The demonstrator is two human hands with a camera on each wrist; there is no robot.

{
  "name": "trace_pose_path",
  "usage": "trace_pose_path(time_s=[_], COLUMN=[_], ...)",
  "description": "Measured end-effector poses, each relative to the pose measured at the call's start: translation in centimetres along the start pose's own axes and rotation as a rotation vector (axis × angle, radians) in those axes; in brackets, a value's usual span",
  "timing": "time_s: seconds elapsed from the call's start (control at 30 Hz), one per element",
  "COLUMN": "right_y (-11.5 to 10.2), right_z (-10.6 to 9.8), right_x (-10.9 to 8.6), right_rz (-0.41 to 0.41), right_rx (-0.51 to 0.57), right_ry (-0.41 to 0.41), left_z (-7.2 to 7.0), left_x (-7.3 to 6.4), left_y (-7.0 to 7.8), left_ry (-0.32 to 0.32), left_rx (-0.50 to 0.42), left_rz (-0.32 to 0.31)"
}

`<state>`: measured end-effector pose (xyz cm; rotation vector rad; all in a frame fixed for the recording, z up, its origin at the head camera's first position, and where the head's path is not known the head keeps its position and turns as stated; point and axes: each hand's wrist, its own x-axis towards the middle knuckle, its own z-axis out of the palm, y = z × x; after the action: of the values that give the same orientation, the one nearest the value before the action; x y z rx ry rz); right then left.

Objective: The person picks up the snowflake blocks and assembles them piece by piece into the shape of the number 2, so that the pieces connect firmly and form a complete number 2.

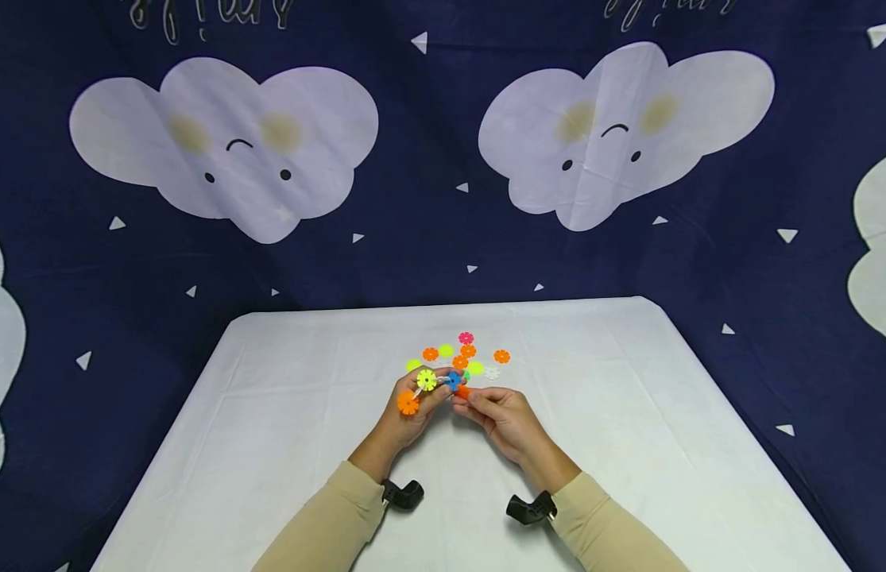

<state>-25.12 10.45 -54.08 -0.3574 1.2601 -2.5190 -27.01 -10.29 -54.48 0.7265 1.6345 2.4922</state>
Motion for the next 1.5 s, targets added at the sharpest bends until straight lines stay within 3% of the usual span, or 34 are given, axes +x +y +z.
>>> trace_pose_path(time_s=[0.33, 0.73, 0.97, 1.13, 1.27, 1.5], right_y=[0.0, 0.3, 0.5, 0.7, 1.1, 1.5], right_z=[-0.1, 0.2, 0.4, 0.3, 0.2, 0.3], right_x=[-0.1, 0.4, 0.3, 0.4, 0.6, 0.6], right_rz=[-0.002, -0.039, -0.068, -0.093, -0.127, -0.25], right_rx=[0.017, -0.024, -0.113, -0.16, -0.271, -0.587], right_ry=[-0.012, 0.015, 0.058, 0.09, 0.144, 0.199], left_z=[0.4, -0.2, 0.1, 0.3, 0.3, 0.6], left_x=[0.1, -0.2, -0.1, -0.1, 0.0, 0.0], left_y=[0.0, -0.1, -0.4, -0.5, -0.6, -0.5], left_ry=[-0.004, 0.09, 0.112, 0.147, 0.141, 0.153], left_rx=[-0.02, 0.175, 0.104, 0.108, 0.131, 0.198], left_rz=[0.007, 0.001, -0.032, -0.072, -0.096, -0.16])
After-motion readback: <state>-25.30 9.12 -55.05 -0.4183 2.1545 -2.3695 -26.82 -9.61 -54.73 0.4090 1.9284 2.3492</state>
